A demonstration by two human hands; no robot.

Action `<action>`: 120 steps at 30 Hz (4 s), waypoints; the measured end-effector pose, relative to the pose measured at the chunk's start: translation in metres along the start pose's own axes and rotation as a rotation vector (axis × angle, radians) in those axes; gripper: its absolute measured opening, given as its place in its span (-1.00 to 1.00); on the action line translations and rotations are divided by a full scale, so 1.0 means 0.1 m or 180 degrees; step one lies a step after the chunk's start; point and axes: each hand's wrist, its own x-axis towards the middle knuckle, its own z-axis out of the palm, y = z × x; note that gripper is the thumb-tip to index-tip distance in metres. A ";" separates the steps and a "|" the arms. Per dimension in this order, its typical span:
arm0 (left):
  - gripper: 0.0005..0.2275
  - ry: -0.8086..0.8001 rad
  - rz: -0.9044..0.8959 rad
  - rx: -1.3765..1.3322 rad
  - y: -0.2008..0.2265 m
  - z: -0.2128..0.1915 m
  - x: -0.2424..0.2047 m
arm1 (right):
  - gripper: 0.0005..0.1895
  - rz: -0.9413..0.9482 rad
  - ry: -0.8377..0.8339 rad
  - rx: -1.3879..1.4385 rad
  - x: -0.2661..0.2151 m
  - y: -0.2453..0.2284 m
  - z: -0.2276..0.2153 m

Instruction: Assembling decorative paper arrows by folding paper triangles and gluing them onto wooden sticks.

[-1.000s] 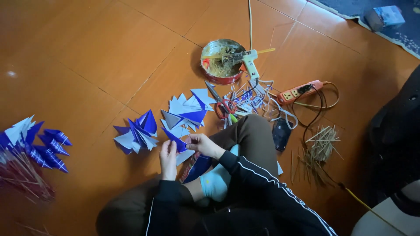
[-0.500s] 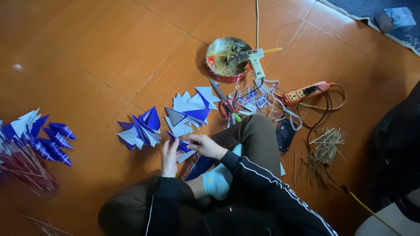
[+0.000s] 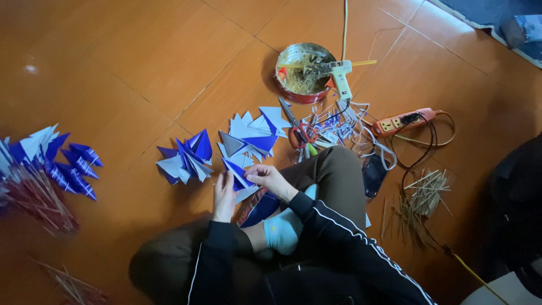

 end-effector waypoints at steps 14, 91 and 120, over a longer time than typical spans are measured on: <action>-0.83 0.0513 0.0865 0.1714 -0.51 -0.24 0.32 | -0.54 -0.0600 0.0500 -0.1608 -0.02 0.08 -0.14; -0.83 0.0666 0.1034 0.2391 -0.81 -0.58 0.84 | -0.72 0.0477 0.0211 -0.1413 0.55 0.97 -0.14; -0.80 0.0634 0.0813 0.1967 -0.30 -0.44 0.57 | -0.82 -0.0069 -0.0229 -0.0885 0.44 0.61 0.04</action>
